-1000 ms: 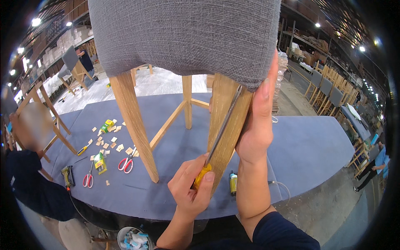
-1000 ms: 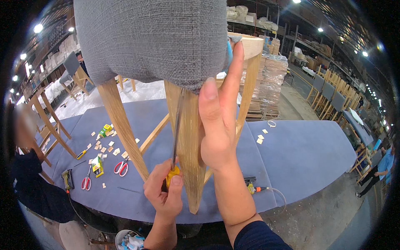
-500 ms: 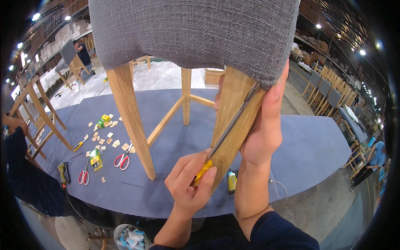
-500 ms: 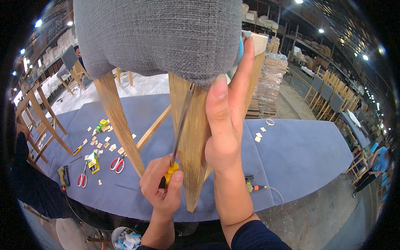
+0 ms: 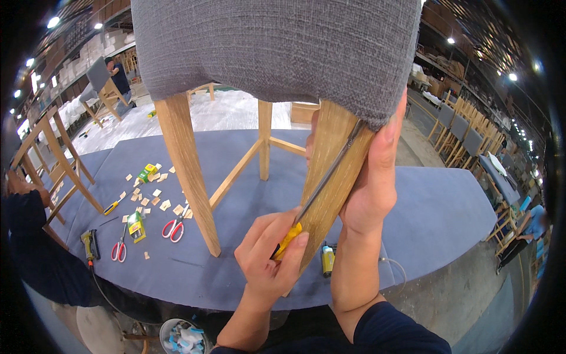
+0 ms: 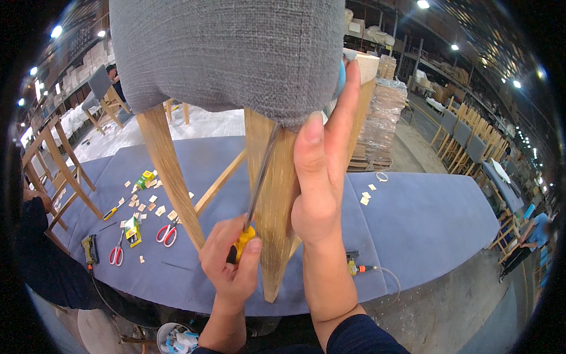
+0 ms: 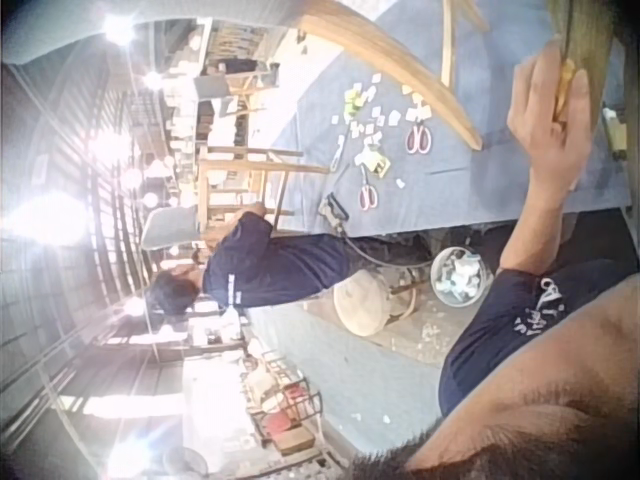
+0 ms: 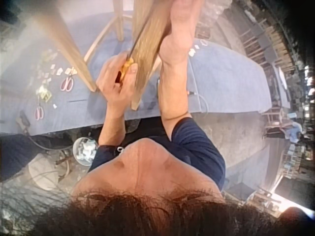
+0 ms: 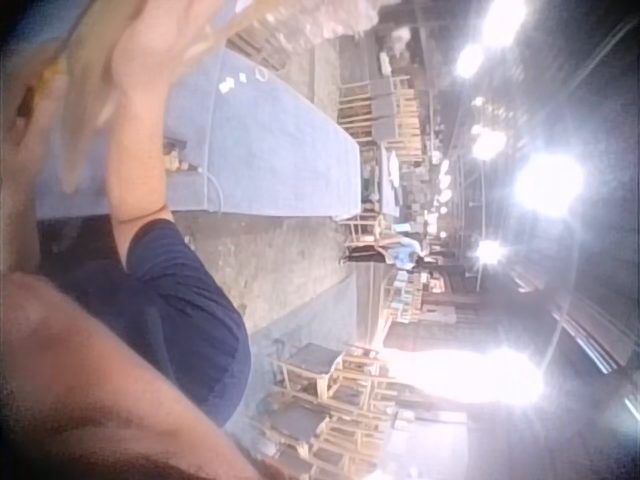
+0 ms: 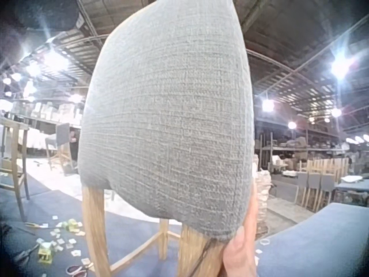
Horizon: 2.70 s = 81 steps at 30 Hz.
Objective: The person upholsters a wooden chair by securing gray fabric to the seat frame. They use a staple gun to attach the fabric, scissors to trim excess material, and a screwdriver to tuck the edges neatly under the seat. The process involves repeated folding, stapling, and trimming to achieve a smooth finish.
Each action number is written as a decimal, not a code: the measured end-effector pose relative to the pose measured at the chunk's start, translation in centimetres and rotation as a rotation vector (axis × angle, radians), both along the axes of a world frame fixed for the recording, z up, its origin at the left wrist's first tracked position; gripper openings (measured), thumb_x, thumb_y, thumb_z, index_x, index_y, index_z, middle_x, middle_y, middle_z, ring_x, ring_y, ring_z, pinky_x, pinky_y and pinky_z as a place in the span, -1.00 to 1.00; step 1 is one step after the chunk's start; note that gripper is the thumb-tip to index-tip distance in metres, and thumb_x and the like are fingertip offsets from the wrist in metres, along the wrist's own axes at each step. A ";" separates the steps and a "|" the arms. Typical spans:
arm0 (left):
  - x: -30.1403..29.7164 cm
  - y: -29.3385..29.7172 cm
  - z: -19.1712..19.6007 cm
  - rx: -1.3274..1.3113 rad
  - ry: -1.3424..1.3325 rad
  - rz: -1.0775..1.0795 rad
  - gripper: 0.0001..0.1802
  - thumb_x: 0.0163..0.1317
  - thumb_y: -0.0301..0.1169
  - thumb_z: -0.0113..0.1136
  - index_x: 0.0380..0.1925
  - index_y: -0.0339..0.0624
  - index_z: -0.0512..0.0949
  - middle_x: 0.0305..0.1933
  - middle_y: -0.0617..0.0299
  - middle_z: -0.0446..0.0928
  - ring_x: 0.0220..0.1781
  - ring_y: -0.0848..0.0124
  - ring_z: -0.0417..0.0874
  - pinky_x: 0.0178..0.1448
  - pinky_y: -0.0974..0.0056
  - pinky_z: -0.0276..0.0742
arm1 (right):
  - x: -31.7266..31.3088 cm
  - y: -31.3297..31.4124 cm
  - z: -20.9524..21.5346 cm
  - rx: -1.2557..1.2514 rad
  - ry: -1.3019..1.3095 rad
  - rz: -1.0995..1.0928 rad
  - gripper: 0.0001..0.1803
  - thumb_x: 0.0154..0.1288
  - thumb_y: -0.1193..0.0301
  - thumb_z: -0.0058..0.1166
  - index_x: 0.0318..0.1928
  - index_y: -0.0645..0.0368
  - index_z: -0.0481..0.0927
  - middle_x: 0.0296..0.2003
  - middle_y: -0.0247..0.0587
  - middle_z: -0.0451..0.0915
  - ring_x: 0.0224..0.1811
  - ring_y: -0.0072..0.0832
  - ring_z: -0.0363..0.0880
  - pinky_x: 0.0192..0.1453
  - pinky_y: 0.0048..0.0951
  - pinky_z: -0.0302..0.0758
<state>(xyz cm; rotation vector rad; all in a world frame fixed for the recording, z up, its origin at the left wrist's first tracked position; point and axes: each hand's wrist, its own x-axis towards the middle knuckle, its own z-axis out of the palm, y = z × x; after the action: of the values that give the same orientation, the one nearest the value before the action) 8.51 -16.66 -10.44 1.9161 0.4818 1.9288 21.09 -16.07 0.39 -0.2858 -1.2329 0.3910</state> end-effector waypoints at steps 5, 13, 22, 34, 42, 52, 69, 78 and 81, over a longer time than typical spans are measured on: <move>-2.8 -1.5 2.1 -0.085 0.203 0.063 -0.61 0.25 -0.56 0.34 0.10 -0.35 0.69 -0.40 0.08 0.60 -0.49 0.32 0.60 -0.37 0.30 0.49 | -1.2 -0.8 0.7 -0.032 0.088 0.055 -0.16 0.67 -0.13 -0.26 0.71 -0.10 -0.19 0.05 0.14 0.59 -0.21 -0.33 0.68 -0.22 -0.34 0.67; -3.5 -2.3 3.0 -0.078 0.263 0.083 -0.60 0.27 -0.57 0.33 0.13 -0.35 0.68 -0.49 0.15 0.47 -0.57 0.36 0.47 -0.46 0.30 0.39 | -1.9 -0.5 0.5 -0.089 0.081 -0.271 -0.15 0.71 -0.05 -0.25 0.73 0.01 -0.23 0.29 0.06 0.45 0.13 -0.29 0.57 0.10 -0.30 0.56; -0.9 0.0 1.6 0.055 0.152 0.126 -0.59 0.20 -0.62 0.32 0.09 -0.37 0.68 -0.47 0.13 0.53 -0.56 0.35 0.49 -0.47 0.31 0.40 | 0.7 0.1 -0.3 0.013 -0.126 -0.314 -0.11 0.72 0.14 -0.16 0.70 0.33 -0.29 0.64 0.04 0.05 0.66 -0.29 0.05 0.70 -0.29 -0.08; -3.0 -2.2 2.8 -0.054 0.226 0.086 -0.63 0.26 -0.60 0.33 0.09 -0.38 0.67 -0.45 0.10 0.54 -0.53 0.32 0.51 -0.44 0.32 0.40 | 0.9 1.7 -0.3 0.221 -0.189 -0.367 -0.11 0.72 0.14 -0.15 0.70 0.34 -0.29 0.63 0.09 0.07 0.67 -0.26 0.06 0.70 -0.27 -0.07; -1.6 -0.8 2.7 -0.015 0.219 0.108 -0.57 0.22 -0.66 0.33 0.14 -0.38 0.66 -0.44 0.10 0.52 -0.53 0.33 0.50 -0.44 0.31 0.41 | 0.3 0.3 0.0 0.049 -0.126 -0.364 -0.13 0.72 0.13 -0.19 0.70 0.35 -0.28 0.63 0.10 0.07 0.66 -0.24 0.07 0.69 -0.28 -0.07; -2.1 -0.6 2.1 0.034 0.210 0.103 -0.54 0.29 -0.57 0.28 0.22 -0.38 0.65 -0.49 0.15 0.49 -0.57 0.37 0.47 -0.46 0.30 0.40 | 0.7 -0.1 -0.8 -0.094 -0.121 -0.376 -0.18 0.71 0.07 -0.23 0.72 0.10 -0.22 0.44 0.04 0.33 0.30 -0.28 0.50 0.23 -0.27 0.49; -3.9 -4.7 3.4 -0.196 0.304 0.125 -0.55 0.61 -0.26 0.08 0.18 -0.48 0.62 -0.53 0.29 0.40 -0.50 0.59 0.40 -0.38 0.41 0.29 | -0.3 -1.9 1.6 0.049 -0.147 -0.264 -0.08 0.65 0.28 -0.09 0.68 0.38 -0.34 0.65 0.16 -0.05 0.69 -0.20 0.00 0.71 -0.25 -0.09; -4.7 -6.7 5.2 -0.224 0.376 0.213 -0.51 0.62 -0.19 0.09 0.19 -0.46 0.63 -0.55 0.32 0.35 -0.51 0.60 0.34 -0.39 0.40 0.22 | 0.9 0.2 0.3 0.168 -0.119 -0.153 -0.08 0.64 0.33 -0.06 0.70 0.33 -0.34 0.64 0.13 0.01 0.65 -0.23 0.11 0.68 -0.27 0.03; -4.8 -7.1 5.3 -0.240 0.396 0.243 -0.52 0.62 -0.20 0.09 0.19 -0.45 0.63 -0.56 0.34 0.31 -0.50 0.60 0.32 -0.39 0.39 0.19 | 0.9 -0.1 0.4 0.122 -0.112 -0.161 -0.07 0.65 0.33 -0.05 0.70 0.32 -0.35 0.64 0.12 0.02 0.64 -0.24 0.12 0.68 -0.27 0.04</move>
<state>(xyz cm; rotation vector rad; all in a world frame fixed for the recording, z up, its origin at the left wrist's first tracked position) 3.71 -23.78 -5.12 2.1562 1.0523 1.5302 22.01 -16.20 0.78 -0.3033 -1.3273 0.1620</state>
